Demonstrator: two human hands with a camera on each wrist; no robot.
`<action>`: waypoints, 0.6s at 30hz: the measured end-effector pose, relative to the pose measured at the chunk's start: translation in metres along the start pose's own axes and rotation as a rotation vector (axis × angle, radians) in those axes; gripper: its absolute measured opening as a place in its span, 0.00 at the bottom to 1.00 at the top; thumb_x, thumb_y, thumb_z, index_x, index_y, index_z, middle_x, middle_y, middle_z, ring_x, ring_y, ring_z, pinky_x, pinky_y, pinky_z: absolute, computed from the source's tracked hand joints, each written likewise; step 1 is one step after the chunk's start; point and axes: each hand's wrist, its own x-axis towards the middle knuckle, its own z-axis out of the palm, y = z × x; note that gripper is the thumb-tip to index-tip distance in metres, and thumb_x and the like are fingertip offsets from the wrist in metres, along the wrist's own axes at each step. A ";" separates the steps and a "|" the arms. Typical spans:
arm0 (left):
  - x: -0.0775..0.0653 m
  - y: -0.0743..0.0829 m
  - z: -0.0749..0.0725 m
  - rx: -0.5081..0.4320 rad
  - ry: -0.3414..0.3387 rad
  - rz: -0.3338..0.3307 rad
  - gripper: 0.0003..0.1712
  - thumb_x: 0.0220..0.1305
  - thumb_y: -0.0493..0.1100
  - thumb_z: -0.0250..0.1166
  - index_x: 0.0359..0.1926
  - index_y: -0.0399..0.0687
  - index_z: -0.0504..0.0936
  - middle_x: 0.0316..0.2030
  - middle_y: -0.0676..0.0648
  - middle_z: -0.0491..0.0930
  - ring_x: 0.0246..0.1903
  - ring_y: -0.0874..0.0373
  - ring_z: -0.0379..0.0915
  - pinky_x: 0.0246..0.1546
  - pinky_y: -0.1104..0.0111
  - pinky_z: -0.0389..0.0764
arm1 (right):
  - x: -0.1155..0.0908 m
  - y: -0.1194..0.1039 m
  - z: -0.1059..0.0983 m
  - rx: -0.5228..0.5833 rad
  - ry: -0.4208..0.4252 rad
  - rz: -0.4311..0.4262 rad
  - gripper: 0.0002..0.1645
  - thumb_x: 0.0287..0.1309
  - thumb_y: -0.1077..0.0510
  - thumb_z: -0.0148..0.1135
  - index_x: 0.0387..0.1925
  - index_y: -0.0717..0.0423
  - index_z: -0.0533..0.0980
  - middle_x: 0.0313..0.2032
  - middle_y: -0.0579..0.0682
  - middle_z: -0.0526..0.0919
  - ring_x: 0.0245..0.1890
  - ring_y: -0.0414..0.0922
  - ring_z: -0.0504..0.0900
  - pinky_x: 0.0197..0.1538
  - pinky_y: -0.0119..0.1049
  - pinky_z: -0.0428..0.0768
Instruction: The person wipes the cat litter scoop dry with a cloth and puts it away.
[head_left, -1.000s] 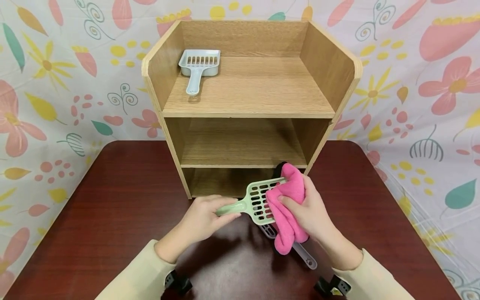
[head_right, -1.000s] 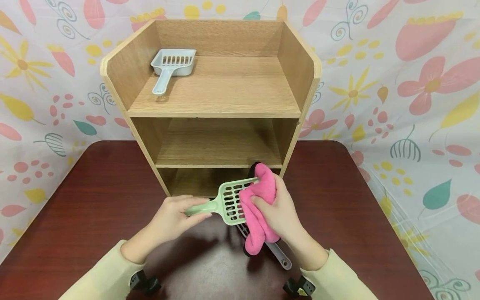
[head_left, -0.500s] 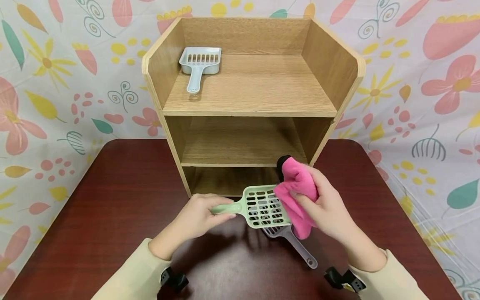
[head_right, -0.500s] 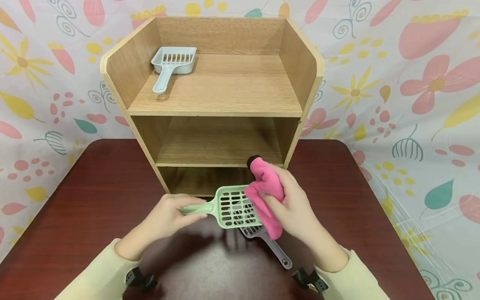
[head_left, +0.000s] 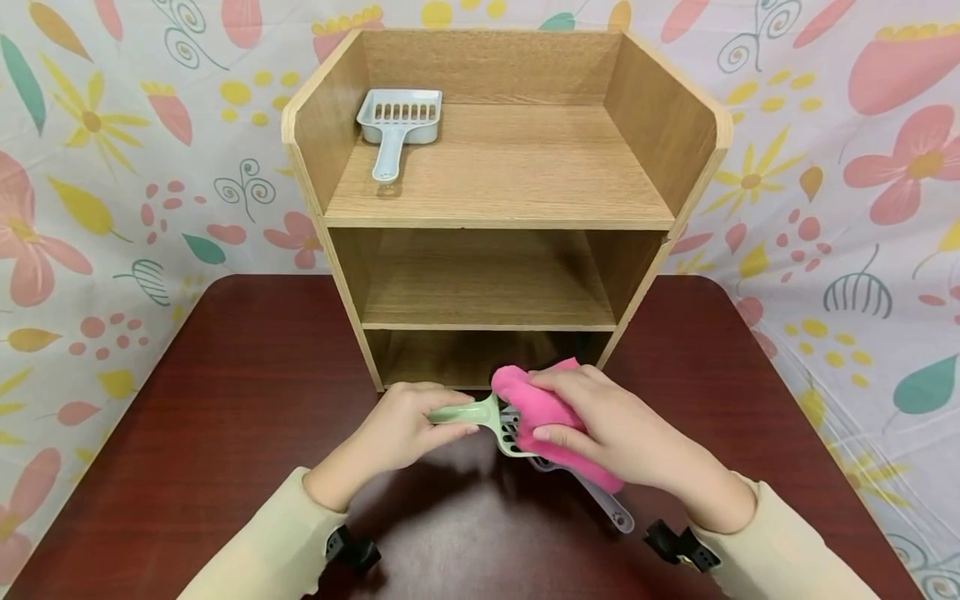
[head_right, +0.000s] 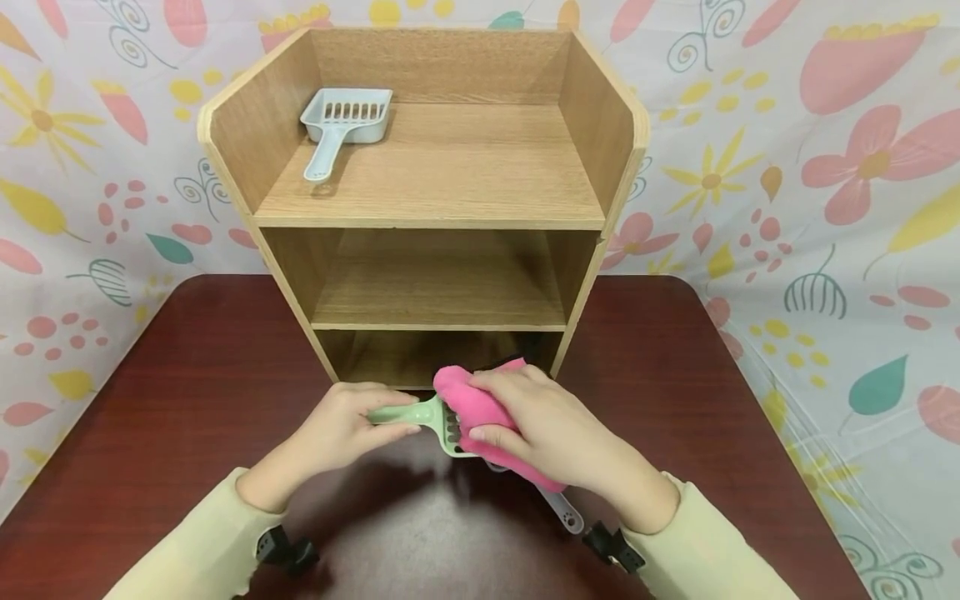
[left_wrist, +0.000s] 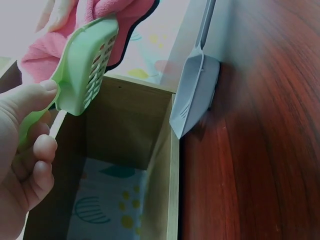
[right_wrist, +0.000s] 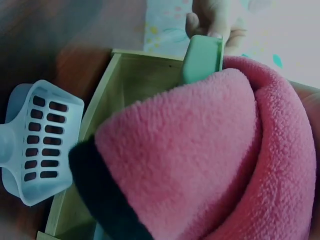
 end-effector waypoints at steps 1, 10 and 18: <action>0.001 0.000 0.000 -0.003 -0.001 0.005 0.14 0.46 0.41 0.75 0.37 0.41 0.86 0.31 0.48 0.86 0.29 0.62 0.81 0.31 0.78 0.78 | 0.001 0.000 0.001 -0.021 0.000 -0.014 0.28 0.58 0.40 0.61 0.58 0.41 0.71 0.51 0.38 0.76 0.50 0.40 0.71 0.52 0.40 0.75; 0.006 0.003 0.000 -0.039 -0.007 0.007 0.13 0.48 0.41 0.74 0.37 0.43 0.86 0.30 0.50 0.86 0.26 0.66 0.77 0.28 0.81 0.75 | 0.007 -0.004 0.008 -0.098 0.139 -0.131 0.28 0.56 0.49 0.65 0.59 0.42 0.71 0.49 0.41 0.77 0.49 0.41 0.74 0.50 0.40 0.75; 0.003 0.003 0.001 -0.034 -0.005 0.000 0.13 0.50 0.41 0.73 0.38 0.43 0.86 0.30 0.50 0.85 0.23 0.67 0.73 0.24 0.83 0.72 | 0.010 -0.008 0.013 -0.186 0.176 -0.207 0.18 0.51 0.50 0.69 0.46 0.43 0.81 0.46 0.44 0.80 0.44 0.45 0.79 0.45 0.40 0.78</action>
